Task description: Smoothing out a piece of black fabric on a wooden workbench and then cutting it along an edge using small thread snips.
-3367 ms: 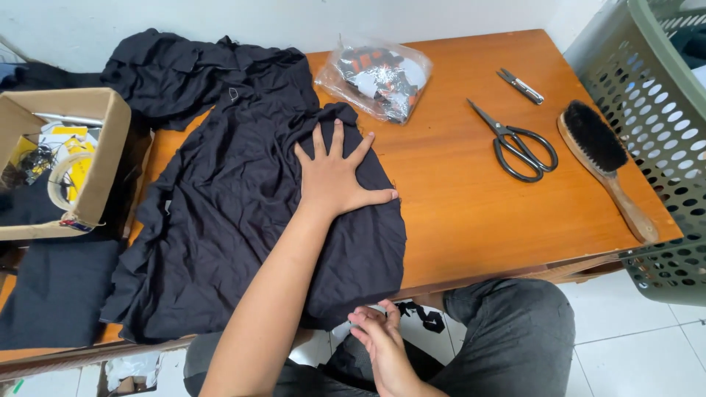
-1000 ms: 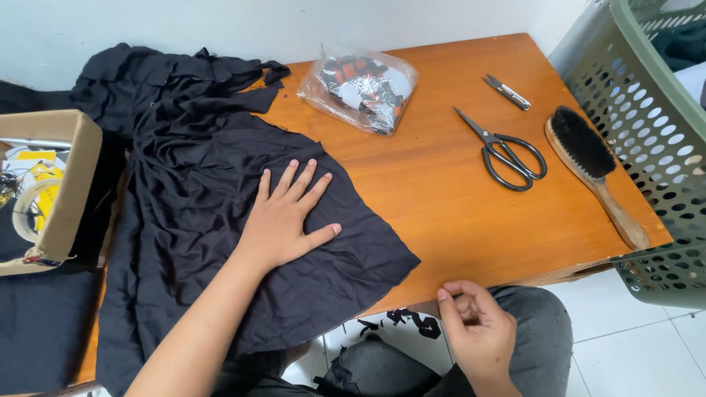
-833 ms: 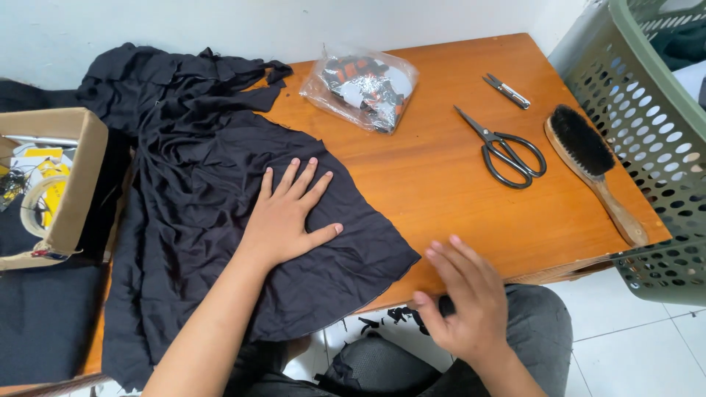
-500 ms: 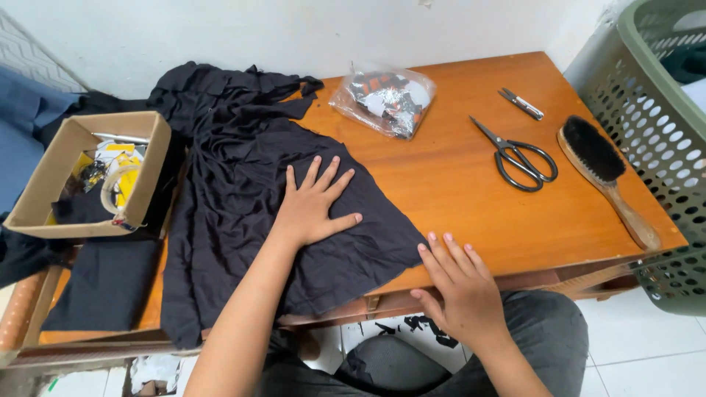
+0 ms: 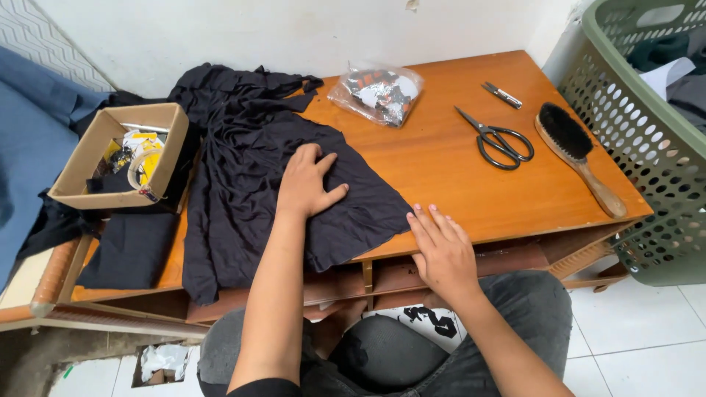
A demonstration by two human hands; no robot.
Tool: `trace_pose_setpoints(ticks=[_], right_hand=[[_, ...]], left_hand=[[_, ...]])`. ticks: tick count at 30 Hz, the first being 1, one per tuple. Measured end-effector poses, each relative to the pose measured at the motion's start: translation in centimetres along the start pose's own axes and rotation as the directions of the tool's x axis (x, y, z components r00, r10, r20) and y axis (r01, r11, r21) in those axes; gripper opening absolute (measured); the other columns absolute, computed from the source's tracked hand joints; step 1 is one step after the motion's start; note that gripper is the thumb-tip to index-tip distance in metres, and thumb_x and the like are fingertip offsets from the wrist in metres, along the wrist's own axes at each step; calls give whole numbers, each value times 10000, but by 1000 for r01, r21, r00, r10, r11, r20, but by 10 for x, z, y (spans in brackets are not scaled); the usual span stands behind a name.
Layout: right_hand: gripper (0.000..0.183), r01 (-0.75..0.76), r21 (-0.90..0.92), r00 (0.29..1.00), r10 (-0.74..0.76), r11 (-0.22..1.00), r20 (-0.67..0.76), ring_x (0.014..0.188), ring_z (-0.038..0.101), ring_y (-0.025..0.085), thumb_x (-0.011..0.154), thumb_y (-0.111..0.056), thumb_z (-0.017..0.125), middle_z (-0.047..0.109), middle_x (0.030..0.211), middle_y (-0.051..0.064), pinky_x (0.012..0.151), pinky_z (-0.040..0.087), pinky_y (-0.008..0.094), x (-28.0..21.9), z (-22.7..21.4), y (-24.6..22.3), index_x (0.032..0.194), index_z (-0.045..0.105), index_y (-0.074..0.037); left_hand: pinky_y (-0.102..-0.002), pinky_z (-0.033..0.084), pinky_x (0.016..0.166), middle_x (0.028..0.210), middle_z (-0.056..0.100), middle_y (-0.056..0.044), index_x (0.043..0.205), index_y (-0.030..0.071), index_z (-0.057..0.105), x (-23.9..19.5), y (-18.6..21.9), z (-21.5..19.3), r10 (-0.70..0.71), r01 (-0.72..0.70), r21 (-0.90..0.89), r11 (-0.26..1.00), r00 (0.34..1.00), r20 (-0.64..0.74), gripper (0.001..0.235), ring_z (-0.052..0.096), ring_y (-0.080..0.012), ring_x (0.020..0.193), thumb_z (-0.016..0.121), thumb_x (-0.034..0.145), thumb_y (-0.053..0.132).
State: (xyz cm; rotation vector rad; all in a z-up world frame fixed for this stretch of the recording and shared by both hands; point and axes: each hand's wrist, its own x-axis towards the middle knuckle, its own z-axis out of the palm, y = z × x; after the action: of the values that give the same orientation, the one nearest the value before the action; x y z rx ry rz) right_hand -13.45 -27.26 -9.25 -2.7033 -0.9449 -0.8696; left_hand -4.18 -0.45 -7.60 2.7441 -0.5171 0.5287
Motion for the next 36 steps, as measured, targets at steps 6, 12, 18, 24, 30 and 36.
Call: trace_pose_setpoints(ticks=[6,12,18,24,30,36], right_hand=[[612,-26,-20,998,25,999,-61,1202,419,241,616,-66,538,457,1294,41,933,365,368,-5,5,-3,1223,467,-96],[567,-14,35,999,16,999,-37,1213,399,265,685,-157,535,435,1309,65,932,366,397,-3,0,-3,1240,452,-77],[574,-30,39,1000,30,999,3,1220,389,260,685,-145,524,428,1318,57,943,352,402,-4,1,-3,1251,450,-86],[577,-41,20,999,42,999,-20,1196,420,268,648,-109,505,463,1291,68,930,365,400,-2,-2,-8,1223,483,-72],[576,-39,53,995,44,998,-88,1177,450,271,634,-95,492,482,1276,68,908,386,406,-1,-1,-8,1210,505,-85],[577,-71,78,995,77,994,-70,1178,444,249,633,-41,425,486,1269,53,916,380,397,-2,-3,-8,1199,517,-102]], left_hand=[[-418,296,870,963,466,-88,1229,137,494,-3,-1,6,-51,47,354,934,999,2,635,422,-278,918,344,792,574],[-407,253,928,1173,388,-97,1336,200,327,-2,0,11,-204,141,404,904,972,117,639,365,-277,1078,205,845,591],[-482,189,996,1290,302,-53,1357,236,234,-2,6,11,-341,228,395,890,908,245,582,237,-206,1238,167,867,544],[-498,192,985,1309,314,-59,1324,236,314,-11,7,2,-319,257,280,925,926,202,549,245,-232,1247,245,866,529],[-429,11,1045,1433,113,-13,1353,243,216,-14,22,-33,-358,352,86,932,856,373,597,67,-177,1317,250,827,522],[-458,29,1031,1424,153,-27,1342,267,249,-6,7,-27,-302,287,95,953,891,339,594,102,-193,1309,275,813,534]])
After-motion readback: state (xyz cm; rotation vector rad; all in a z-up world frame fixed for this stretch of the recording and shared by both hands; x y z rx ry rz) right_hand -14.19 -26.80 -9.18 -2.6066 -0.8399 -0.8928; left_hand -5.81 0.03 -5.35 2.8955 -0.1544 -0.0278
